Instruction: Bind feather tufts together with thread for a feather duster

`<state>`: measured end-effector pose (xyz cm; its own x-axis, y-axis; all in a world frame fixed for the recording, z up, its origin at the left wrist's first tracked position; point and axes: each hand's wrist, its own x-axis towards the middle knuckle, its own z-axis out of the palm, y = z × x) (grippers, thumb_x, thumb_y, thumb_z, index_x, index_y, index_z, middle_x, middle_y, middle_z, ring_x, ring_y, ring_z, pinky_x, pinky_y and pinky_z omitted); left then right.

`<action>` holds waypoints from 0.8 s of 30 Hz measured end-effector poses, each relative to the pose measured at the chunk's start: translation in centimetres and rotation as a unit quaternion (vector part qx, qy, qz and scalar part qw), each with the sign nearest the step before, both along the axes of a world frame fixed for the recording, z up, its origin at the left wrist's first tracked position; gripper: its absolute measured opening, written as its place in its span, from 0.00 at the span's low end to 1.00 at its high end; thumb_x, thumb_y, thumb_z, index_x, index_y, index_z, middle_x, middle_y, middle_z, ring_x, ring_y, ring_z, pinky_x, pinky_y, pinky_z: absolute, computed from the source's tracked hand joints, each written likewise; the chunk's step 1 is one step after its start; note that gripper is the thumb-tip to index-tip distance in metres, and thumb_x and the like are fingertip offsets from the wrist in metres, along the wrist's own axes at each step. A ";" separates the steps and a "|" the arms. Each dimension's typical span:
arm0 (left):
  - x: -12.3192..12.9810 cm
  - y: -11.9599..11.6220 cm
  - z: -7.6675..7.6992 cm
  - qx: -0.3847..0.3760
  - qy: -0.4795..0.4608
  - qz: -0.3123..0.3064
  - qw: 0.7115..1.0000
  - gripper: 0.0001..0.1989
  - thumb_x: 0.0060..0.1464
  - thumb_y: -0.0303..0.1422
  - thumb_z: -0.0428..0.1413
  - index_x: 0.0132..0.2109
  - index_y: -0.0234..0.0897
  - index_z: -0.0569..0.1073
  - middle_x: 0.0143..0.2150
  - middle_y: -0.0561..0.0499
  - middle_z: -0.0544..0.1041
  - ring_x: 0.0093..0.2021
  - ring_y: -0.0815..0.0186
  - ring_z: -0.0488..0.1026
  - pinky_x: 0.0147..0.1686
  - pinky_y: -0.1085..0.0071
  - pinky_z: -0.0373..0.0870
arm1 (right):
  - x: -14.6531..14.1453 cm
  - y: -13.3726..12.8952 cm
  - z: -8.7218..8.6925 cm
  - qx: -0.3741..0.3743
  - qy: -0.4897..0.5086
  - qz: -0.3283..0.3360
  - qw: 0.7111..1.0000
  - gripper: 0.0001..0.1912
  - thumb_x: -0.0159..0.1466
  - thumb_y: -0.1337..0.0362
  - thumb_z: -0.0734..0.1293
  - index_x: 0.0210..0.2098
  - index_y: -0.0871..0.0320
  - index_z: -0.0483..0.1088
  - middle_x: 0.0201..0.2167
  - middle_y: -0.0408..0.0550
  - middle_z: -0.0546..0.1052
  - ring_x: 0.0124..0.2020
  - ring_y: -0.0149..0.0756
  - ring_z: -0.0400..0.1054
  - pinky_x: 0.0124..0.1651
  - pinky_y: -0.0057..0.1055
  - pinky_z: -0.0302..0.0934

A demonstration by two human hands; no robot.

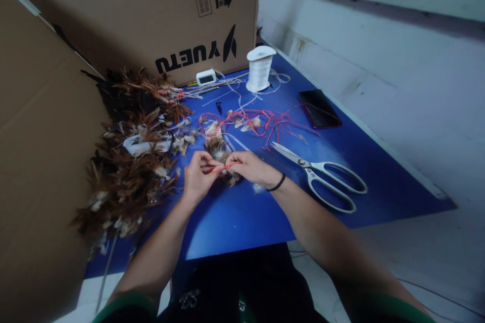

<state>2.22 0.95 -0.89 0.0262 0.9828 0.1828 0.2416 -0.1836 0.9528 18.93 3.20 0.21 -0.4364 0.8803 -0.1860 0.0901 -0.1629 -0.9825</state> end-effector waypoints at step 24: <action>0.3 0.5 0.2 -0.085 -0.135 0.004 0.987 0.17 0.43 0.34 0.63 0.37 0.36 0.64 0.29 0.55 0.73 0.27 0.70 0.74 0.27 0.70 0.76 | 0.8 -0.3 0.7 0.109 -0.105 0.032 0.988 0.04 0.56 0.65 0.62 0.25 0.58 0.64 0.17 0.39 0.68 0.19 0.27 0.62 0.24 0.24 0.55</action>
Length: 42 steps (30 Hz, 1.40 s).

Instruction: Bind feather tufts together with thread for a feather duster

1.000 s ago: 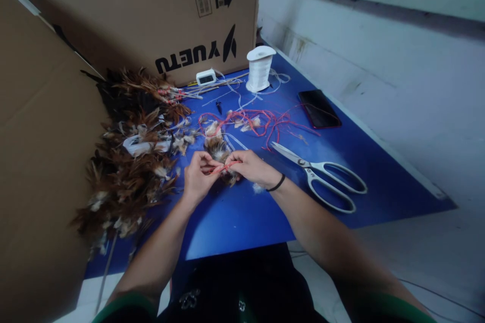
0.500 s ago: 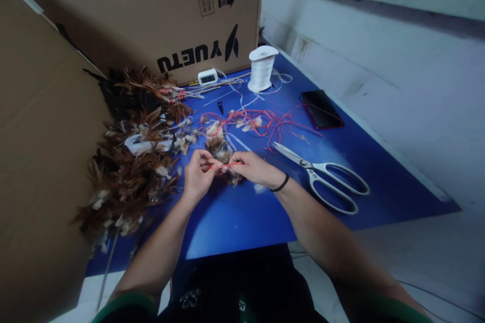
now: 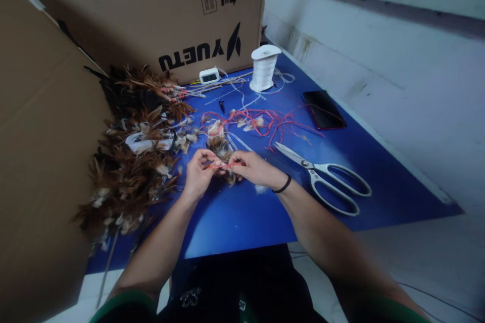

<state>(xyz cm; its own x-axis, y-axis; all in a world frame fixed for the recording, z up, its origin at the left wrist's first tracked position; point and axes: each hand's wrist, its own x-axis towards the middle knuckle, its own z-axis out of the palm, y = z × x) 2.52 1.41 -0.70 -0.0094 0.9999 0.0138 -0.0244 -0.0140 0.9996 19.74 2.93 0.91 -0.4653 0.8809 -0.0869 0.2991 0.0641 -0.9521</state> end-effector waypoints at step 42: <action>0.3 0.0 0.5 -0.127 -0.125 -0.050 0.983 0.22 0.41 0.34 0.65 0.43 0.35 0.68 0.36 0.51 0.75 0.32 0.69 0.74 0.32 0.72 0.74 | -0.5 -0.2 0.6 -0.119 0.087 -0.036 0.988 0.04 0.57 0.70 0.61 0.27 0.58 0.60 0.19 0.39 0.69 0.19 0.27 0.66 0.25 0.25 0.64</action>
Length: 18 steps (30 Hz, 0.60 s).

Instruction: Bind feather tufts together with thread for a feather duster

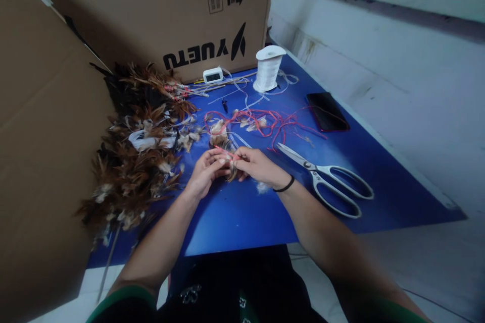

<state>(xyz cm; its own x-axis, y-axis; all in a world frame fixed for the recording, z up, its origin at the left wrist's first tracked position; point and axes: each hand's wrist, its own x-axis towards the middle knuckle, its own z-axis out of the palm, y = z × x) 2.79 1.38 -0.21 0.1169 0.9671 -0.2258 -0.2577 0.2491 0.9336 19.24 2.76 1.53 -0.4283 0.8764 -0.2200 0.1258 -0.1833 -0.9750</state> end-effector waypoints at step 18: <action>-0.5 0.0 -0.5 0.049 0.100 -0.037 0.993 0.16 0.46 0.42 0.61 0.31 0.31 0.72 0.20 0.55 0.67 0.19 0.76 0.62 0.19 0.78 0.59 | 2.1 1.5 -0.3 0.094 0.034 -0.132 0.986 0.14 0.59 0.55 0.63 0.25 0.59 0.65 0.14 0.36 0.62 0.15 0.22 0.53 0.19 0.23 0.49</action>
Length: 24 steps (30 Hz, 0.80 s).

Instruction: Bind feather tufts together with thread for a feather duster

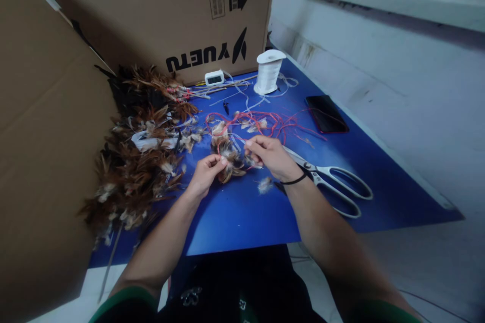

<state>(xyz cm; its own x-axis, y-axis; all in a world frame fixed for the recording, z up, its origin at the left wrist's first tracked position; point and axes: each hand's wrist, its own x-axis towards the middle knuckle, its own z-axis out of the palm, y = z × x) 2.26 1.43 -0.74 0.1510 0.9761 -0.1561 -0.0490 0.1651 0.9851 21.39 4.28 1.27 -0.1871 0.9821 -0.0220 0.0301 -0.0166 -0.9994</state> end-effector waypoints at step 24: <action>-1.5 0.8 1.3 0.059 0.006 0.066 0.996 0.15 0.42 0.40 0.63 0.33 0.32 0.77 0.23 0.53 0.71 0.22 0.75 0.63 0.23 0.78 0.57 | 12.7 -9.9 -3.1 0.225 -0.665 -0.106 0.705 0.09 0.60 0.67 0.59 0.37 0.61 0.68 0.34 0.55 0.72 0.34 0.42 0.66 0.38 0.35 0.58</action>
